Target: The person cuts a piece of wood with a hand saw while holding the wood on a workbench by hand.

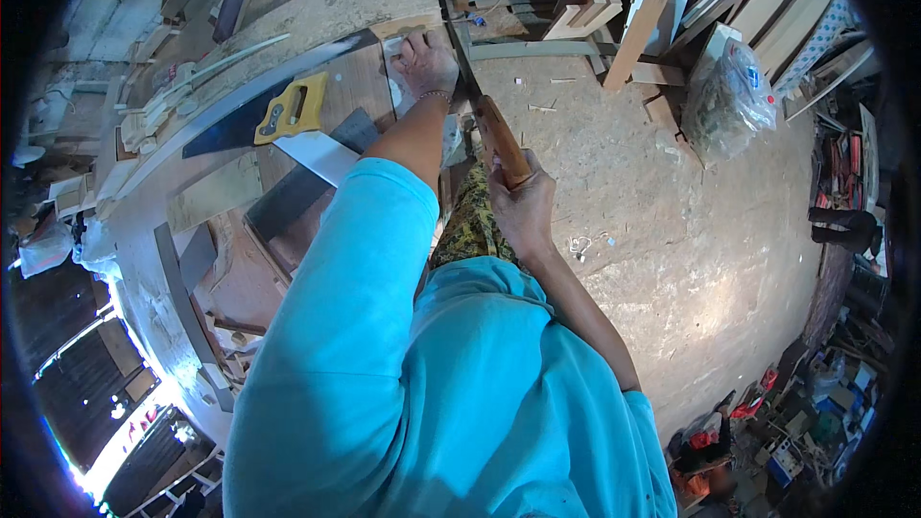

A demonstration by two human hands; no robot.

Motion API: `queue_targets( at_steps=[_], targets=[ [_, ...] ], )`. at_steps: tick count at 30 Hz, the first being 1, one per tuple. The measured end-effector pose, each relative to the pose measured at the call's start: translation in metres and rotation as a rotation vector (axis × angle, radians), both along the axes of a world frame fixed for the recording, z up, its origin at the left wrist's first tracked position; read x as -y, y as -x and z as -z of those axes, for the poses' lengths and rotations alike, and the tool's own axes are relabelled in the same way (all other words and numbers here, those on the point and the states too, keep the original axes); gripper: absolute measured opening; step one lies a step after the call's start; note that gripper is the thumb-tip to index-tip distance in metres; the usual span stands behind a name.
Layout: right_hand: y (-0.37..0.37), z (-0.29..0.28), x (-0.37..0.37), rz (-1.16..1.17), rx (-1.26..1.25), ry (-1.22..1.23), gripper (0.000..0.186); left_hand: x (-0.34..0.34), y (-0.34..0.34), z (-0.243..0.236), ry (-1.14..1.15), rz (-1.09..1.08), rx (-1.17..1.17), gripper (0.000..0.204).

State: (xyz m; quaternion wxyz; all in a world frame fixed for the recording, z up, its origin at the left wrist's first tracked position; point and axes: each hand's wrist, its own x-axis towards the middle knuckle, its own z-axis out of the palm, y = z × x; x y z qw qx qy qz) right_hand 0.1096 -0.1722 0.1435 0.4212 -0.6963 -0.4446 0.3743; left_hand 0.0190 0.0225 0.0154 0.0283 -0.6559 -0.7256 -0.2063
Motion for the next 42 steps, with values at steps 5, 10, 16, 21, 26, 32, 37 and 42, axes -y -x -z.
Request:
queue_targets(
  at_steps=[5, 10, 16, 21, 26, 32, 37, 42],
  targets=[
    [-0.007, -0.026, 0.012, -0.002, 0.019, 0.003, 0.015, 0.001, 0.005, 0.005, 0.037, -0.009, -0.021, 0.029],
    [-0.012, -0.037, 0.028, -0.053, 0.076, 0.058, 0.017, -0.001, 0.009, 0.007, 0.019, 0.000, -0.011, 0.028],
    [-0.003, -0.006, 0.001, 0.001, -0.088, 0.016, 0.014, -0.007, 0.000, 0.012, -0.115, 0.001, -0.025, 0.027],
    [-0.006, -0.035, 0.027, 0.033, -0.091, 0.147, 0.015, -0.004, 0.009, 0.017, -0.099, -0.011, -0.034, 0.023],
    [-0.008, -0.022, 0.009, -0.070, 0.064, 0.019, 0.012, -0.002, -0.003, 0.003, 0.031, 0.043, 0.036, 0.023],
    [-0.015, -0.035, 0.015, -0.084, 0.128, 0.070, 0.015, -0.002, 0.005, 0.005, 0.071, -0.032, 0.014, 0.027],
    [-0.012, -0.041, 0.027, -0.006, -0.110, 0.157, 0.019, 0.002, 0.005, 0.004, 0.012, 0.002, -0.071, 0.031],
    [-0.011, -0.014, -0.003, -0.021, -0.075, 0.061, 0.020, -0.001, 0.002, 0.007, 0.007, 0.024, -0.059, 0.031]
  ],
)
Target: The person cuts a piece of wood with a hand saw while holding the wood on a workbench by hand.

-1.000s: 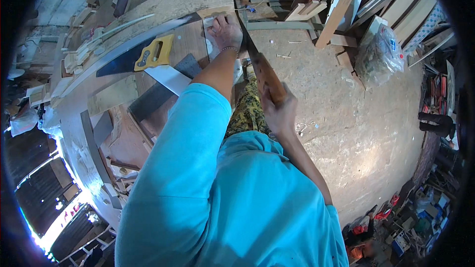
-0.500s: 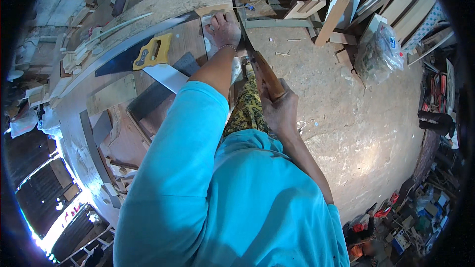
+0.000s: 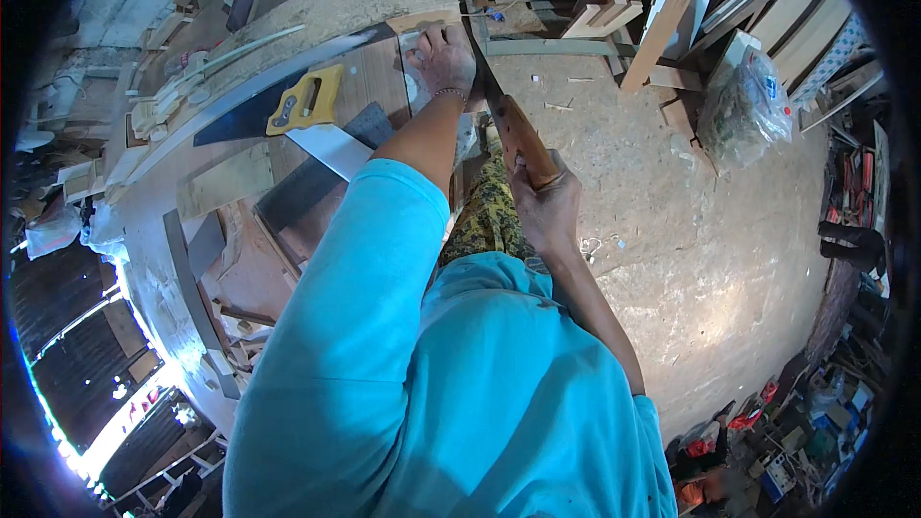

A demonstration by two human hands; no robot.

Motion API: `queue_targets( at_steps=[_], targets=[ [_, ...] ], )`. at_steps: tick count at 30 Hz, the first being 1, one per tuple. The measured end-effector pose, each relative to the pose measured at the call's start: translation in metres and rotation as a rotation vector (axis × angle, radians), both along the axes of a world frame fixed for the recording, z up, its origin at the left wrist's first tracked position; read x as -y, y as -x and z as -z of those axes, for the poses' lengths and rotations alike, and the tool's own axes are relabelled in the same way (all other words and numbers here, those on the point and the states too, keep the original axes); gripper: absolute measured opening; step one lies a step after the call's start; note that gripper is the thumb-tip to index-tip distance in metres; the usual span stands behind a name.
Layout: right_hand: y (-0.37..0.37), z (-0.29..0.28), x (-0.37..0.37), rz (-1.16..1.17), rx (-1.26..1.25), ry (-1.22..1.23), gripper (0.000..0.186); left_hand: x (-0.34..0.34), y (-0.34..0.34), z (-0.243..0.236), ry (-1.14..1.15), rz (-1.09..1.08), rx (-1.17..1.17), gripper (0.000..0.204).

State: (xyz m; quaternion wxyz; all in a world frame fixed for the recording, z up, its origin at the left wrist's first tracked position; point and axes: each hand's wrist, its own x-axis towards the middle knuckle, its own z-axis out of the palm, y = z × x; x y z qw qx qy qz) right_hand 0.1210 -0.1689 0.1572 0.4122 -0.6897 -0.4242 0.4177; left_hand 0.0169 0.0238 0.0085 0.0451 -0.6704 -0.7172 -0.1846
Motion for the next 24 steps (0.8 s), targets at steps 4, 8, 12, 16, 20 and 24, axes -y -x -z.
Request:
queue_targets(
  at_steps=[4, 8, 12, 16, 20, 24],
  targets=[
    [-0.003, -0.013, 0.017, -0.084, 0.145, 0.018, 0.019, 0.007, 0.002, -0.003, 0.018, -0.028, 0.067, 0.023],
    [-0.004, -0.025, 0.040, -0.016, 0.083, 0.047, 0.019, 0.003, 0.006, 0.000, -0.011, -0.030, 0.058, 0.022],
    [0.001, -0.010, 0.010, -0.080, 0.206, 0.007, 0.018, 0.003, -0.001, -0.002, -0.038, -0.014, 0.032, 0.022],
    [0.001, -0.017, 0.019, -0.031, 0.159, -0.018, 0.015, -0.001, 0.003, -0.002, 0.041, -0.048, 0.120, 0.026],
    [0.004, -0.023, 0.039, -0.037, 0.131, 0.001, 0.014, 0.006, 0.004, -0.003, 0.043, -0.062, 0.069, 0.026],
    [0.003, -0.002, 0.001, -0.054, 0.168, -0.033, 0.014, 0.001, -0.004, -0.004, 0.002, -0.033, 0.056, 0.028]
  ],
)
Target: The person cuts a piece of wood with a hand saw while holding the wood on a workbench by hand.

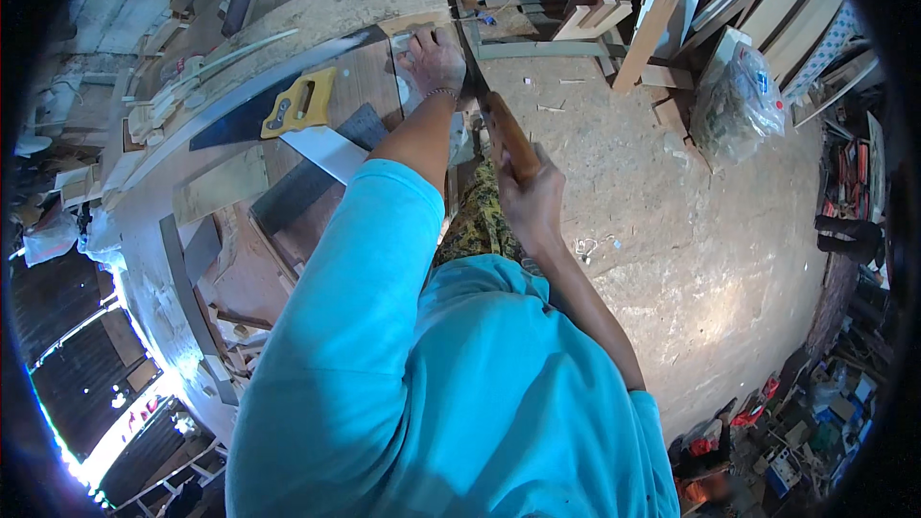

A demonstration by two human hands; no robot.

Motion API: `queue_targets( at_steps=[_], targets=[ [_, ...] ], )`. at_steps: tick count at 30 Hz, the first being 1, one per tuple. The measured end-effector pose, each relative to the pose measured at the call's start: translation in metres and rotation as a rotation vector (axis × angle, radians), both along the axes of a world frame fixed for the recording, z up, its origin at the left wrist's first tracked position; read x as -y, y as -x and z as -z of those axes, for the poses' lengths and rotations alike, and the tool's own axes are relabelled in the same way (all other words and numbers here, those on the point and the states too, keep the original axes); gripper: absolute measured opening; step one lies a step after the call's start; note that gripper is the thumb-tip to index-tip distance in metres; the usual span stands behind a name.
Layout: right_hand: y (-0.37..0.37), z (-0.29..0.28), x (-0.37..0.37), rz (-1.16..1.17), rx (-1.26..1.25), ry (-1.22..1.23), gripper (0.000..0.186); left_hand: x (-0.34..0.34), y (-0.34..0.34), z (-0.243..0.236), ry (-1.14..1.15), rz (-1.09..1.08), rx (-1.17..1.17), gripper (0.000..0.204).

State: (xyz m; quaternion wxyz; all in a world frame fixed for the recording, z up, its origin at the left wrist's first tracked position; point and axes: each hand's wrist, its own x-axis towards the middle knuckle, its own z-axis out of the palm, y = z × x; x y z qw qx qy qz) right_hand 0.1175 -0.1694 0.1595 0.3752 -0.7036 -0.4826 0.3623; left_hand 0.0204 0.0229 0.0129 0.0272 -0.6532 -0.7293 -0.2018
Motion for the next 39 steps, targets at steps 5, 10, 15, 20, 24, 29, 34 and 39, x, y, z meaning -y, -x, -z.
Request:
queue_targets(
  at_steps=[5, 10, 15, 20, 24, 29, 34, 39],
  targets=[
    [0.000, -0.007, 0.013, 0.022, -0.061, -0.002, 0.016, -0.002, 0.007, 0.013, -0.044, -0.029, 0.056, 0.029],
    [0.000, -0.008, 0.049, 0.064, -0.110, -0.014, 0.015, 0.006, 0.008, 0.001, 0.028, -0.021, 0.010, 0.027],
    [0.004, 0.005, 0.013, 0.022, 0.018, -0.033, 0.014, -0.001, 0.000, -0.006, 0.120, 0.043, 0.061, 0.028],
    [-0.001, -0.013, 0.049, 0.074, -0.055, -0.020, 0.015, 0.000, 0.008, 0.002, 0.090, -0.027, 0.038, 0.028],
    [0.003, -0.008, 0.041, 0.013, -0.024, -0.026, 0.017, 0.000, 0.009, -0.001, 0.079, 0.014, 0.097, 0.027],
    [-0.004, 0.002, 0.013, 0.038, -0.053, 0.020, 0.018, 0.004, 0.003, -0.002, 0.115, 0.006, 0.061, 0.027],
    [-0.004, -0.015, 0.045, 0.066, -0.034, -0.001, 0.015, 0.000, 0.009, -0.005, 0.047, -0.005, 0.064, 0.028],
    [0.001, -0.009, 0.020, 0.033, 0.057, 0.069, 0.013, -0.004, 0.001, -0.003, 0.074, 0.002, 0.031, 0.025]
  ],
)
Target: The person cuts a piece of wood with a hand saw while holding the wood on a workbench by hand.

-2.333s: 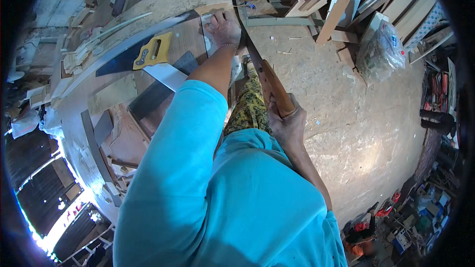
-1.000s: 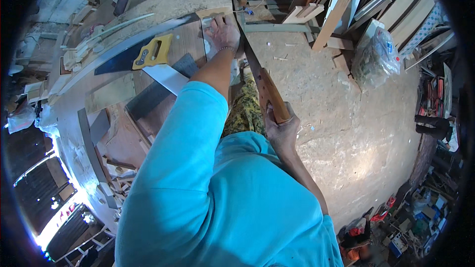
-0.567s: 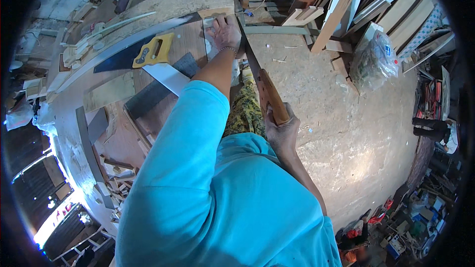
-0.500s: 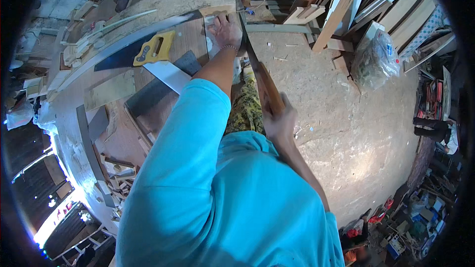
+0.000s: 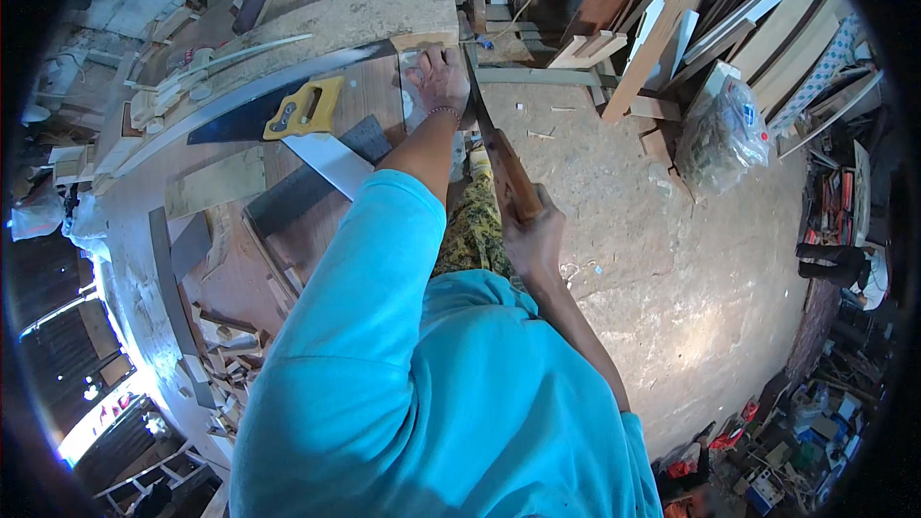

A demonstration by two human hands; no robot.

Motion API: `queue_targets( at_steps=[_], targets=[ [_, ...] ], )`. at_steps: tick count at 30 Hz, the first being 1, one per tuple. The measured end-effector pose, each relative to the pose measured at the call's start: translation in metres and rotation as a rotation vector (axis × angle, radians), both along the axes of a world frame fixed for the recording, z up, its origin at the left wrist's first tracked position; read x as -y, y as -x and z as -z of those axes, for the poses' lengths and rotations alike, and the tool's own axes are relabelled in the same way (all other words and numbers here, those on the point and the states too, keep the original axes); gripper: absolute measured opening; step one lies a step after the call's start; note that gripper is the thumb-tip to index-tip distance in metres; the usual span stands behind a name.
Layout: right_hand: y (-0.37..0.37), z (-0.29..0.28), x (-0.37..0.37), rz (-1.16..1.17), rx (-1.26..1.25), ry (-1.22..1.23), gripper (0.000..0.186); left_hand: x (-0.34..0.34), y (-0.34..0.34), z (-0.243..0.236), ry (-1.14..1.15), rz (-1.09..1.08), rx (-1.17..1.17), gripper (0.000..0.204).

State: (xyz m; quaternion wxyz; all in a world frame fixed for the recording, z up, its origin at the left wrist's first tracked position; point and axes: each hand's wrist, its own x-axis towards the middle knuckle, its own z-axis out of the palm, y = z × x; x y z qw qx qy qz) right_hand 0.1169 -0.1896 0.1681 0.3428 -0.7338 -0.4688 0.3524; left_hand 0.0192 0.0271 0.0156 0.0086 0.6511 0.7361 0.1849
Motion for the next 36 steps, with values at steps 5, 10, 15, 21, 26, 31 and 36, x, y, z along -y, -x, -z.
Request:
queue_targets(
  at_steps=[5, 10, 15, 21, 26, 31, 36],
  targets=[
    [-0.005, 0.010, 0.002, -0.004, -0.046, -0.080, 0.014, 0.005, 0.004, 0.000, 0.081, -0.024, 0.062, 0.028],
    [-0.005, -0.004, 0.029, 0.081, -0.198, -0.085, 0.014, 0.000, 0.007, 0.001, 0.028, -0.014, 0.044, 0.028],
    [0.003, 0.012, -0.011, -0.013, -0.009, -0.043, 0.013, 0.006, -0.001, -0.002, 0.037, 0.004, 0.101, 0.028],
    [-0.002, -0.013, 0.029, -0.018, -0.035, -0.156, 0.013, 0.007, 0.002, -0.001, 0.074, -0.072, 0.085, 0.030],
    [-0.001, 0.009, 0.023, 0.054, -0.114, -0.041, 0.020, 0.005, 0.006, 0.006, -0.047, -0.013, 0.028, 0.029],
    [0.000, 0.005, -0.004, 0.018, -0.092, -0.083, 0.021, 0.003, 0.000, 0.000, 0.034, 0.000, -0.002, 0.033],
    [-0.005, -0.002, 0.047, 0.122, -0.230, -0.022, 0.019, 0.003, 0.011, 0.005, 0.005, -0.015, 0.000, 0.034]
  ],
)
